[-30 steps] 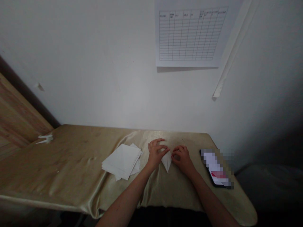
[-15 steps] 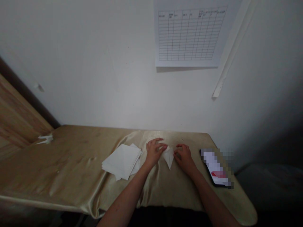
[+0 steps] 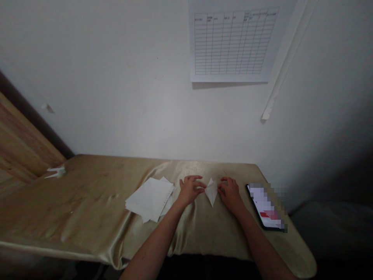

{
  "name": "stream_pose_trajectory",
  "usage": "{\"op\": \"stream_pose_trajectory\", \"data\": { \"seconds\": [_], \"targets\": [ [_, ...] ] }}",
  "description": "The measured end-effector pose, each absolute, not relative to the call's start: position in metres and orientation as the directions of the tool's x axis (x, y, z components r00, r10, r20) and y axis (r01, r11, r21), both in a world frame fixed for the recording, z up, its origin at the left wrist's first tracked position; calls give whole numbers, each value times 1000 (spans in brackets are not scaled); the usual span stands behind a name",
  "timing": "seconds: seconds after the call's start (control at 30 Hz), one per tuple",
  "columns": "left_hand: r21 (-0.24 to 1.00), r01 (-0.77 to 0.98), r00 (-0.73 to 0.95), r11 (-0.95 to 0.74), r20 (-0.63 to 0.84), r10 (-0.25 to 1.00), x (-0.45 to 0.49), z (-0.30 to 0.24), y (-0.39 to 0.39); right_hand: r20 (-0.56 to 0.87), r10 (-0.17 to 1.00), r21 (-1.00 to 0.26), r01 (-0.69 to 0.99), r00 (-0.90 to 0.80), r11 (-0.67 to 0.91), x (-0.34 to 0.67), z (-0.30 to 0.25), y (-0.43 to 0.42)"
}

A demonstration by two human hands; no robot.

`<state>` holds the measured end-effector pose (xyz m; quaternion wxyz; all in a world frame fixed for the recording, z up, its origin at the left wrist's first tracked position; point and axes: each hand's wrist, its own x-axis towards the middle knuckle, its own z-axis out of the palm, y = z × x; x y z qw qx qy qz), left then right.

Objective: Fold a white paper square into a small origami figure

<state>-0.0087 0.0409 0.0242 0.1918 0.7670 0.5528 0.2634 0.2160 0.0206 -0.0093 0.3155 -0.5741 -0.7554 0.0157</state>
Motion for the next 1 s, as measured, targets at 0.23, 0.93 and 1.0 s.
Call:
{"op": "stream_pose_trajectory", "data": {
  "seconds": [0.23,0.93,1.0],
  "targets": [
    [612,732,236,-299,183,954,-8,31,39,466,867,-377,847,-177,376,212,-7,19],
    [614,754,199,-231,121,972,-1,32,37,453,865,-400,818,-217,414,209,-2,15],
    [616,754,198,-231,122,973,-1,31,37,451,866,-401,818,-215,412,208,-3,15]
  ]
}}
